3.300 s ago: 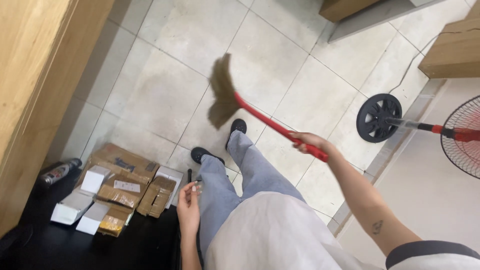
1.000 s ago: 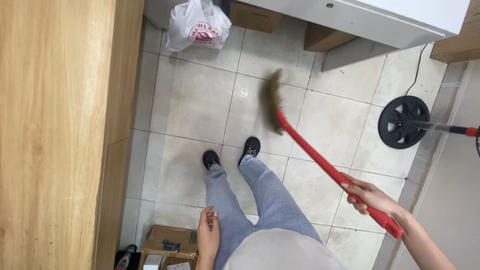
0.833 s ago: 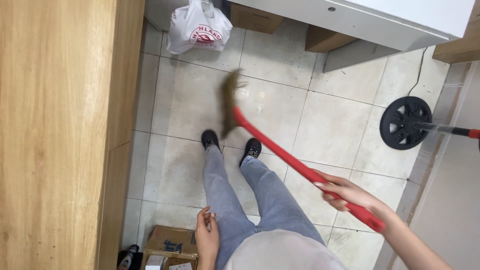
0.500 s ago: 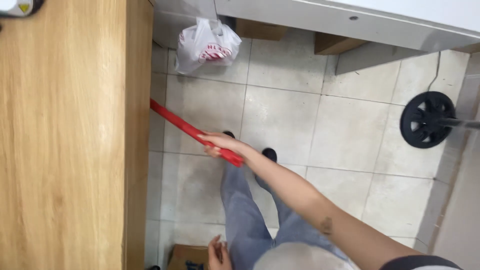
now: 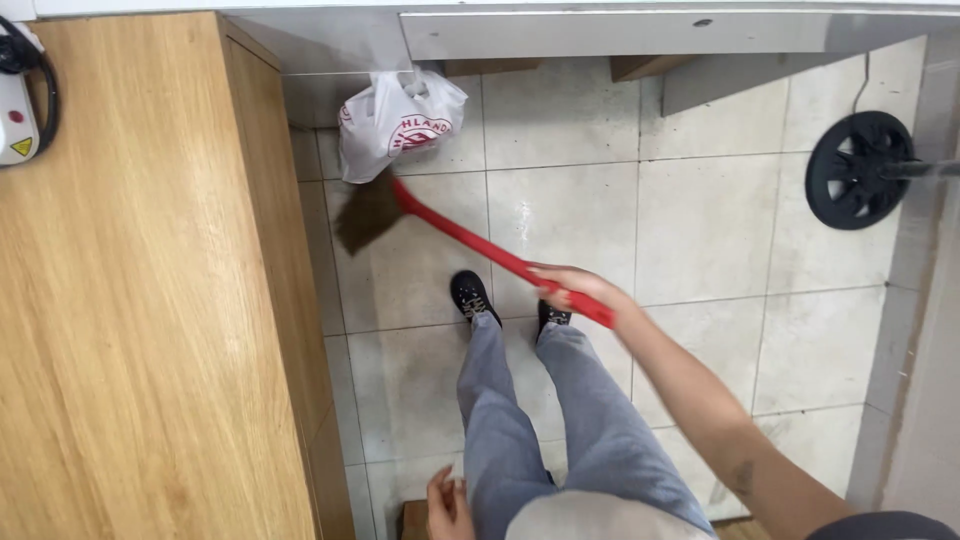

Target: Sweep the floor of the candle studio area using a broom.

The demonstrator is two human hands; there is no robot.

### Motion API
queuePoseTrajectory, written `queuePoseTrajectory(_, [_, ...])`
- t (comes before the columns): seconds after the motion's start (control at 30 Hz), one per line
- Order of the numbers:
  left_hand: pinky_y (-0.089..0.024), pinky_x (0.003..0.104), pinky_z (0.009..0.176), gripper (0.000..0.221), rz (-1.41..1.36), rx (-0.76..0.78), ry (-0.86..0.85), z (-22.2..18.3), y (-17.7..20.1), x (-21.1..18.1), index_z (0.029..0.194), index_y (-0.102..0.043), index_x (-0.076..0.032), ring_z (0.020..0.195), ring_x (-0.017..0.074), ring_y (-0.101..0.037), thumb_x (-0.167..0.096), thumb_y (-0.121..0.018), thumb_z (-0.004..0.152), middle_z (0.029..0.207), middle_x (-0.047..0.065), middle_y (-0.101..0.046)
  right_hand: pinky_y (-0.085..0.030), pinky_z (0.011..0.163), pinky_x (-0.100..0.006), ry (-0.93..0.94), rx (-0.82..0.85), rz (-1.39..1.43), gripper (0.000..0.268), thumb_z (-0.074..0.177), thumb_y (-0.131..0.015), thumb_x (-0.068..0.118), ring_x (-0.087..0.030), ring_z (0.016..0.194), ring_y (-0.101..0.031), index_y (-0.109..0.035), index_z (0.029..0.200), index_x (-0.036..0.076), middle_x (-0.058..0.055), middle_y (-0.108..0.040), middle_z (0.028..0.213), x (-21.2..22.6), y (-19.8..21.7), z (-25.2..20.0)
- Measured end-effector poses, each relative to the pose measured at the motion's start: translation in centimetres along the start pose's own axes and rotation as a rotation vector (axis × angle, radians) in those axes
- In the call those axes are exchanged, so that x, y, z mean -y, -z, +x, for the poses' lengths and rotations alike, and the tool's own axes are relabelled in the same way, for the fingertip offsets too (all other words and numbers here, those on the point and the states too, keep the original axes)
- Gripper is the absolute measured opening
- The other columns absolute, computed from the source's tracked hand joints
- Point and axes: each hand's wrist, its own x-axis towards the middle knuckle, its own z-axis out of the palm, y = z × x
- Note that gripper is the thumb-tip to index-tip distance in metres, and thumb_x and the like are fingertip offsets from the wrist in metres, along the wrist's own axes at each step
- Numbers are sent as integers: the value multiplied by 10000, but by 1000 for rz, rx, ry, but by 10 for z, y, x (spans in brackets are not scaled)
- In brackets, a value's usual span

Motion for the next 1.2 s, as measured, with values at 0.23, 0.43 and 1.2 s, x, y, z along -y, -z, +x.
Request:
queuePoseTrajectory(0.23, [-559, 335, 896, 314, 146, 191, -233, -44, 7, -182, 1316, -599, -94, 946, 193, -735, -147, -572, 1008, 986, 98, -750, -307, 331, -155, 87, -415, 193, 438, 1018, -557, 260, -12, 433, -339, -455, 1436, 180, 13, -452, 730, -68, 103, -210])
queuePoseTrajectory(0.43, [-557, 333, 887, 300, 138, 315, -405, -25, -5, -213, 1292, -594, -76, 962, 183, -739, -120, -547, 999, 1034, 81, -748, -283, 347, -145, 207, -624, 290, 433, 1028, -530, 233, -8, 451, -332, -461, 1454, 198, -4, -443, 751, -96, 115, -295])
queuePoseTrajectory(1.2, [-628, 392, 775, 434, 558, 200, -390, 23, -82, -145, 1405, -534, -85, 811, 255, -777, -85, -573, 973, 968, 143, -744, -448, 424, -189, 269, 440, 1102, 294, 1062, -576, 274, -61, 508, -475, -441, 1084, 14, -41, -530, 821, 51, 255, -104])
